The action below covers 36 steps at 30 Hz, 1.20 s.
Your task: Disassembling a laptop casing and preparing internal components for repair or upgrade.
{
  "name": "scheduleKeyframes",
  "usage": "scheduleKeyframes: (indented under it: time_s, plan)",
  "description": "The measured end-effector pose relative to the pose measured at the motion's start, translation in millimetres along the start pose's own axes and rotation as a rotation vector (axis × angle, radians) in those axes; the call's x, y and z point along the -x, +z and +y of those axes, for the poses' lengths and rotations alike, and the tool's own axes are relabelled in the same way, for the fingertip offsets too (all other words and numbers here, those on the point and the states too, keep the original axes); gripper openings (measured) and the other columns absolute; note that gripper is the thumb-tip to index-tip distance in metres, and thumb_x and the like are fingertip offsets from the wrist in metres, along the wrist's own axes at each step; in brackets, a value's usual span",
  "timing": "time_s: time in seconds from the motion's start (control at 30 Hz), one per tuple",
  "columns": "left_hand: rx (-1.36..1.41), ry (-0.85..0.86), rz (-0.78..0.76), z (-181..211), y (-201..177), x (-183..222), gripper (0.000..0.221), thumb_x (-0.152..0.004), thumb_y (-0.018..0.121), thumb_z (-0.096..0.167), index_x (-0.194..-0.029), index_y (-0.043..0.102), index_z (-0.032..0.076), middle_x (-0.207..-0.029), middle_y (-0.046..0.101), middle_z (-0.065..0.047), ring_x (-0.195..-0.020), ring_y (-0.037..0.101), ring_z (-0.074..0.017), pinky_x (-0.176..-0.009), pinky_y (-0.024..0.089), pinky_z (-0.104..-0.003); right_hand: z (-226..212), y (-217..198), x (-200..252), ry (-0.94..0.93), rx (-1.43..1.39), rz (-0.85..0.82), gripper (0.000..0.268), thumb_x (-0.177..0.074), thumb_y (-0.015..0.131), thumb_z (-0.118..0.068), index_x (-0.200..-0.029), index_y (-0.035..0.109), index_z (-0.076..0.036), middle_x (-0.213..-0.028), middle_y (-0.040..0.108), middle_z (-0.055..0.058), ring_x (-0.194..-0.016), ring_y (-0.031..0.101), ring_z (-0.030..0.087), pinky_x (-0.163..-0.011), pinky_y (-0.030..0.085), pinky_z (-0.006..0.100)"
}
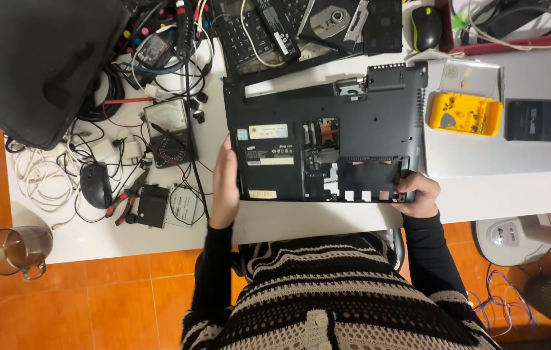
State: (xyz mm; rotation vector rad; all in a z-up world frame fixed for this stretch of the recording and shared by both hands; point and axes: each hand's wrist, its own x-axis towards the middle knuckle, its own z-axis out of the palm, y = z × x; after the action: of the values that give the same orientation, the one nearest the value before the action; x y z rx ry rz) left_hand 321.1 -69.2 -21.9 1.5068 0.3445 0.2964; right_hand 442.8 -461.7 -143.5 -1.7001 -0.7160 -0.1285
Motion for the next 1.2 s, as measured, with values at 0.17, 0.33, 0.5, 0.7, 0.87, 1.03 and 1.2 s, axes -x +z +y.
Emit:
scheduleKeyframes:
  time_s: [0.17, 0.33, 0.5, 0.7, 0.87, 1.03, 1.2]
  plan:
    - [0.095, -0.026, 0.213, -33, 17, 20, 0.049, -0.111, 0.045, 0.02, -0.152, 0.043, -0.006, -0.14, 0.059, -0.015, -0.127, 0.055, -0.0188, -0.111, 0.042, -0.03, -3, -6, 6, -0.112, 0.029, -0.12, 0.036, -0.074, 0.079, 0.004, -0.102, 0.061, -0.009, -0.112, 0.065, 0.014, -0.102, 0.066, 0.024, -0.092, 0.053, 0.034]
    - [0.092, 0.0, 0.214, -40, 18, 43, 0.047, -0.111, 0.045, 0.017, -0.152, 0.041, -0.004, -0.141, 0.058, -0.012, -0.127, 0.055, -0.016, -0.11, 0.042, -0.028, -64, 14, -27, 0.626, -0.675, 0.05, 0.095, -0.074, 0.062, 0.0, -0.167, 0.04, -0.007, -0.141, 0.055, 0.015, -0.109, 0.06, 0.023, -0.095, 0.051, 0.033]
    - [0.075, 0.035, 0.229, -62, 20, 64, 0.048, -0.112, 0.045, 0.019, -0.153, 0.039, -0.005, -0.144, 0.057, -0.014, -0.13, 0.054, -0.0166, -0.111, 0.041, -0.028, -75, 22, -36, 0.591, -0.298, -0.055, 0.086, -0.081, 0.059, -0.004, -0.162, 0.03, -0.003, -0.154, 0.043, 0.016, -0.137, 0.046, 0.024, -0.11, 0.045, 0.037]
    - [0.009, -0.058, 0.311, -60, 23, 73, 0.053, -0.111, 0.045, 0.022, -0.156, 0.036, -0.005, -0.148, 0.055, -0.016, -0.131, 0.054, -0.0175, -0.109, 0.043, -0.028, -94, 32, -40, 0.472, -0.162, -0.042, 0.086, -0.085, 0.058, -0.006, -0.165, 0.026, -0.001, -0.168, 0.035, 0.02, -0.157, 0.032, 0.029, -0.13, 0.019, 0.039]
    - [-0.087, -0.034, 0.326, -67, 15, 72, 0.053, -0.111, 0.045, 0.022, -0.156, 0.037, -0.006, -0.151, 0.053, -0.018, -0.135, 0.053, -0.0191, -0.112, 0.042, -0.03, -94, 42, -35, 0.438, -0.122, -0.033, 0.088, -0.086, 0.059, -0.005, -0.165, 0.023, 0.001, -0.17, 0.028, 0.023, -0.161, 0.025, 0.031, -0.131, 0.016, 0.038]
    - [-0.176, 0.009, 0.284, -54, 10, 44, 0.053, -0.112, 0.044, 0.022, -0.156, 0.036, -0.007, -0.158, 0.046, -0.022, -0.145, 0.045, -0.0259, -0.119, 0.035, -0.035, -89, 49, -46, 0.408, -0.022, -0.052, 0.085, -0.09, 0.058, -0.007, -0.166, 0.02, 0.002, -0.171, 0.028, 0.025, -0.161, 0.026, 0.032, -0.131, 0.018, 0.038]
    - [-0.295, 0.084, 0.226, -53, 8, 2, 0.055, -0.112, 0.041, 0.024, -0.157, 0.034, -0.007, -0.164, 0.036, -0.028, -0.158, 0.025, -0.0361, -0.128, 0.014, -0.043, -95, 56, -85, 0.454, 0.081, -0.086, 0.08, -0.101, 0.059, -0.019, -0.164, 0.017, 0.004, -0.164, 0.037, 0.027, -0.154, 0.037, 0.033, -0.127, 0.026, 0.037]
